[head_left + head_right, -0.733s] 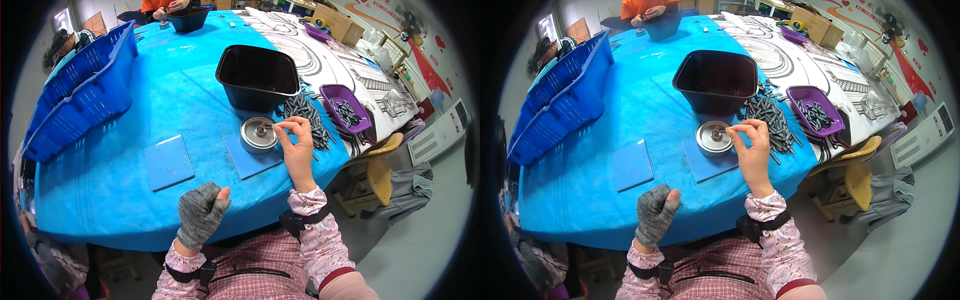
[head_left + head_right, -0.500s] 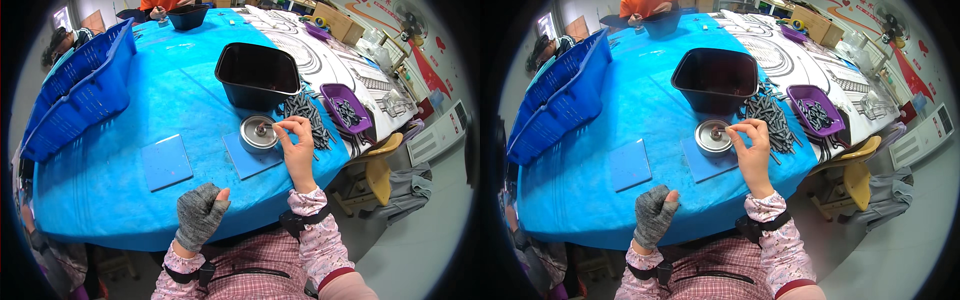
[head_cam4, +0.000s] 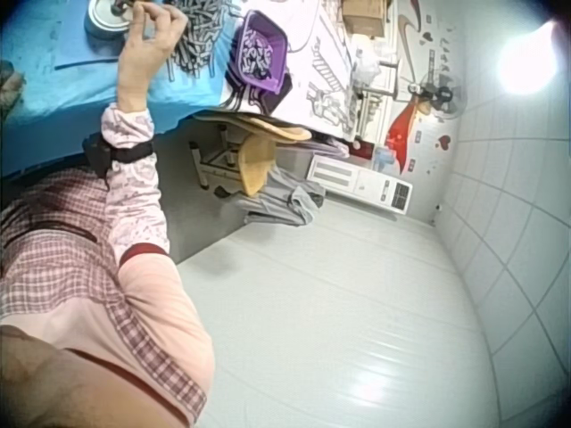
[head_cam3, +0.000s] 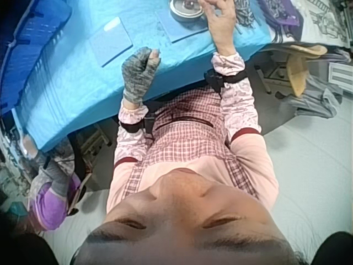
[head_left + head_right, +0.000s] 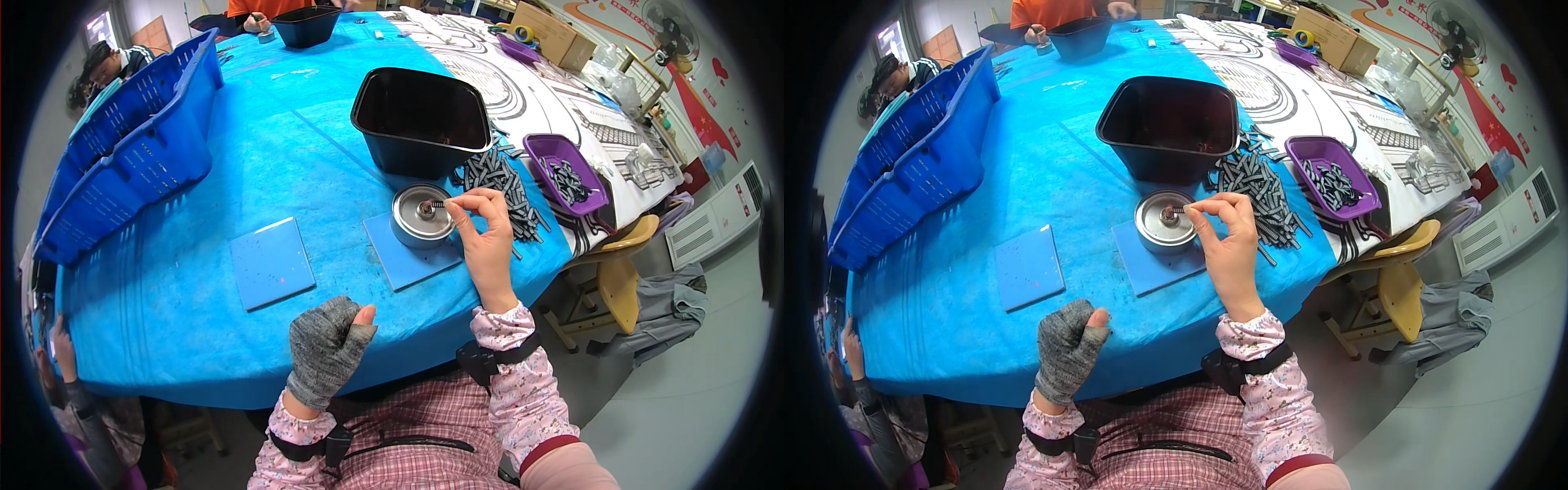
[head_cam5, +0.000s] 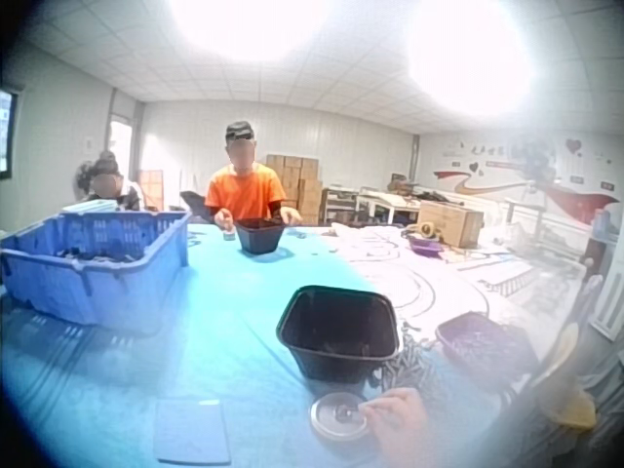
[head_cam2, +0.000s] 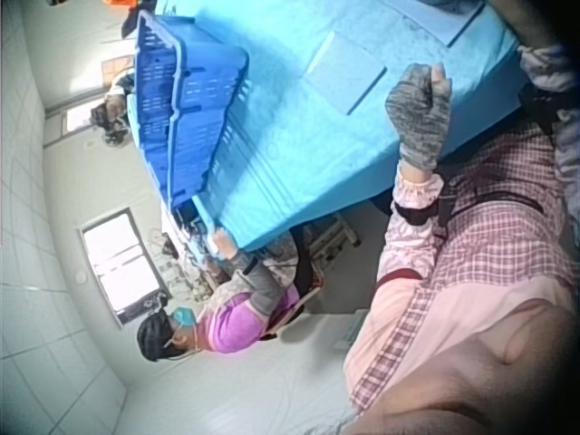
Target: The person is assembling small plastic and metal components at a workbench.
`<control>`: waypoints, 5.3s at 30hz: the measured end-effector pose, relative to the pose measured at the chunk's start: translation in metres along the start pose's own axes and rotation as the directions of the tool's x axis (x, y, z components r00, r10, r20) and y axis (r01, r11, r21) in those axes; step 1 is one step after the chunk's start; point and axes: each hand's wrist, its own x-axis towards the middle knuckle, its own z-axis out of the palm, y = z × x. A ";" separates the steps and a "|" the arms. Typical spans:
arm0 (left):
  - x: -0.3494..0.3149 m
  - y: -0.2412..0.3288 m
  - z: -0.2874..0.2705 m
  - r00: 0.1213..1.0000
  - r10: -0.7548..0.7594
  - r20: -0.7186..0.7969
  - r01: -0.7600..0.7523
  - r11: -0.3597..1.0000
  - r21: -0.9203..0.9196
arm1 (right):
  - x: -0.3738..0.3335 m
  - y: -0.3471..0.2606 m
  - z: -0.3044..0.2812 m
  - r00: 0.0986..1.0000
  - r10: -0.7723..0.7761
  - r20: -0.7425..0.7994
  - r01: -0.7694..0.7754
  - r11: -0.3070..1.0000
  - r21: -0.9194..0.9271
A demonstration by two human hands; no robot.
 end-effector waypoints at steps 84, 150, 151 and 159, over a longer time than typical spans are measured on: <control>-0.023 0.047 -0.001 0.999 -0.007 0.052 0.030 0.885 -0.464 | -0.065 -0.103 -0.068 0.847 -0.288 0.447 0.286 0.955 0.073; -0.005 -0.009 -0.007 0.992 -0.111 0.065 0.117 0.988 -0.104 | -0.002 -0.004 -0.004 0.999 -0.044 0.018 0.045 0.994 -0.098; -0.004 -0.009 -0.006 0.996 -0.081 0.048 0.085 0.992 -0.095 | -0.003 -0.004 -0.004 0.999 -0.038 0.020 0.039 0.994 -0.100; -0.003 -0.007 -0.007 0.998 -0.063 0.019 0.064 0.991 -0.117 | -0.003 -0.007 -0.004 0.999 -0.027 0.026 0.029 0.995 -0.098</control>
